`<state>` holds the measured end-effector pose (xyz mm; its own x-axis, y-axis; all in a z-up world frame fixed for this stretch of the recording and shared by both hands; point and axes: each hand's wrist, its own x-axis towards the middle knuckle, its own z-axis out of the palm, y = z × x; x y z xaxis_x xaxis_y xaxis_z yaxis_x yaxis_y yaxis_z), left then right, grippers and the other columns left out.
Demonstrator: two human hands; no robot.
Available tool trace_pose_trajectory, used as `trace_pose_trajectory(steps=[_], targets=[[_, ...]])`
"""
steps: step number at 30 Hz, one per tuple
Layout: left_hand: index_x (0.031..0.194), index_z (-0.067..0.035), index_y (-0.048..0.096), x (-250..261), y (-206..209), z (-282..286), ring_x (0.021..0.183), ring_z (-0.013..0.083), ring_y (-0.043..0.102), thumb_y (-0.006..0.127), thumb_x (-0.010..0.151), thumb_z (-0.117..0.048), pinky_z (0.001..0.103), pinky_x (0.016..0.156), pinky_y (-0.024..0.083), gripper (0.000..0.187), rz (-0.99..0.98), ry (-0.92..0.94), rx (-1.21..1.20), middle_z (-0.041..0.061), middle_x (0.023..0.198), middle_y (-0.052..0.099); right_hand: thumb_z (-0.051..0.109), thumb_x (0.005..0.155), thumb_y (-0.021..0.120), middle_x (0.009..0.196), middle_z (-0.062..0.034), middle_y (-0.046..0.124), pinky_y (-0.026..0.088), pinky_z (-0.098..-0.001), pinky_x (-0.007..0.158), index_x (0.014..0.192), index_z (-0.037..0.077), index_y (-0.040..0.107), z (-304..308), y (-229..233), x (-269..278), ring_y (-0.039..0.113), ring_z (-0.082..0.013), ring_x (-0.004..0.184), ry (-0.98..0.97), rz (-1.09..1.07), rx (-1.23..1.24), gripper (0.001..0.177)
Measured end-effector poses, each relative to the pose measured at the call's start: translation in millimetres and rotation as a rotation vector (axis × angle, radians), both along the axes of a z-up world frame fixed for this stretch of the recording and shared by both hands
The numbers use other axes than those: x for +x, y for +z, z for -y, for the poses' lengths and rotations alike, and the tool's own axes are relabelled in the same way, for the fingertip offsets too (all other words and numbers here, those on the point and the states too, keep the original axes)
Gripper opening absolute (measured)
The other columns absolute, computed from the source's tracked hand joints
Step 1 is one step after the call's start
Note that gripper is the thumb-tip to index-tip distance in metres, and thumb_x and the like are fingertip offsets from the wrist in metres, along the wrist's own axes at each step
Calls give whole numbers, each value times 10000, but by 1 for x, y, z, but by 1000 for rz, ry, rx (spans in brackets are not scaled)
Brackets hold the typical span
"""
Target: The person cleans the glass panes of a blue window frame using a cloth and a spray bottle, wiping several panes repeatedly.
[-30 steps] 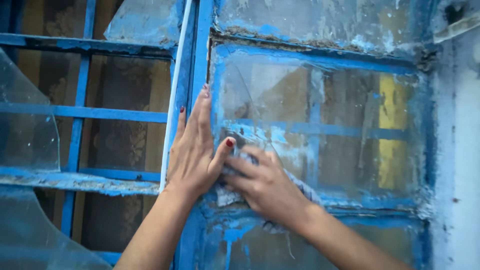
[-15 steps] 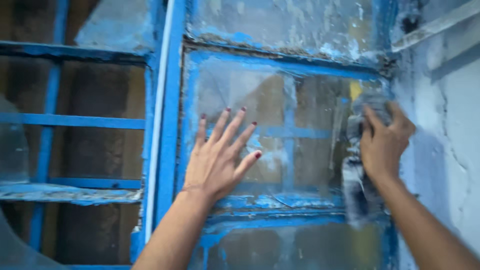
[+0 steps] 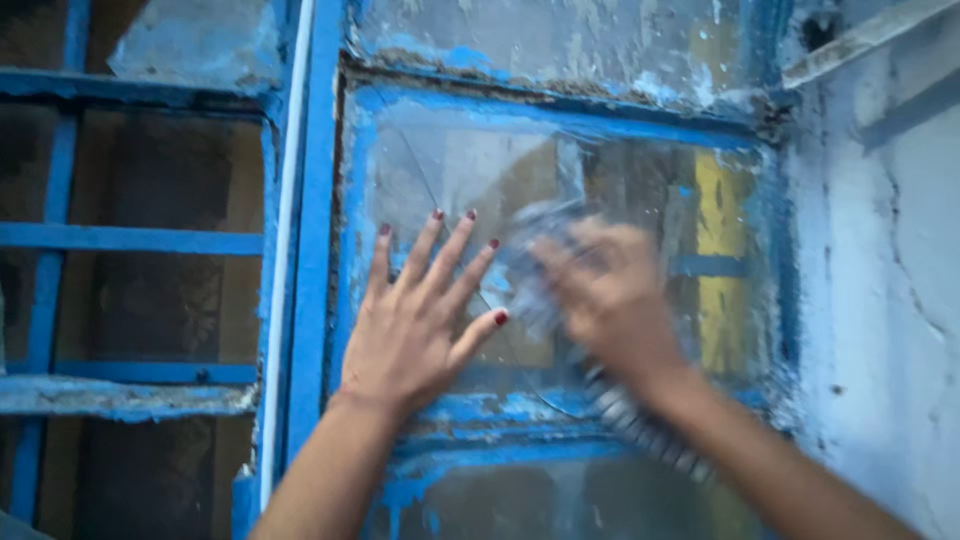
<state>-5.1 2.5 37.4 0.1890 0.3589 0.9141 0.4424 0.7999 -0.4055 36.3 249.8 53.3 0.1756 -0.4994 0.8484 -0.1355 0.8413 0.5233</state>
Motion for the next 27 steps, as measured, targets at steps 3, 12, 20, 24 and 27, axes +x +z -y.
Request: trace_pose_trajectory(steps=[3,12,20,24,27], targets=[[1526,-223,437,1,0,0,1521,280,212,404,986,-610,589,1215,111,665,22,3,-4,57,1643,302,201,1025,720,1457,-127,586,393,-487,1164,1392,196,708,-59,48,2,511,-358,1339,-127,-93,-244,367],[1541,-238,443,-2,-2,-1,1539,273,215,406,996,-627,589,1233,111,671,14,-27,15,42,1654,303,294,1044,704,1400,-220,568,391,-543,1012,1375,172,716,-51,47,-5,477,-457,1218,-171,-175,-549,353],[1544,-204,433,-2,-1,0,1543,272,214,381,996,-649,580,1232,109,707,29,20,9,43,1664,300,240,855,683,1242,-83,670,435,-475,925,1206,239,751,36,-23,12,561,-353,1119,-142,-110,96,358],[1553,-224,434,-2,-1,0,1532,287,223,374,1001,-645,591,1221,118,697,12,0,3,51,1654,302,261,1118,599,1126,-117,653,454,-493,942,1364,291,696,-57,39,2,589,-332,1021,-544,166,-456,266],[1554,-233,434,-2,-2,-1,1540,276,228,371,1008,-649,591,1238,125,689,9,14,14,42,1656,305,188,1078,700,1359,-112,589,437,-493,1114,1281,248,755,-145,51,-4,537,-326,1220,-453,-337,-354,219]])
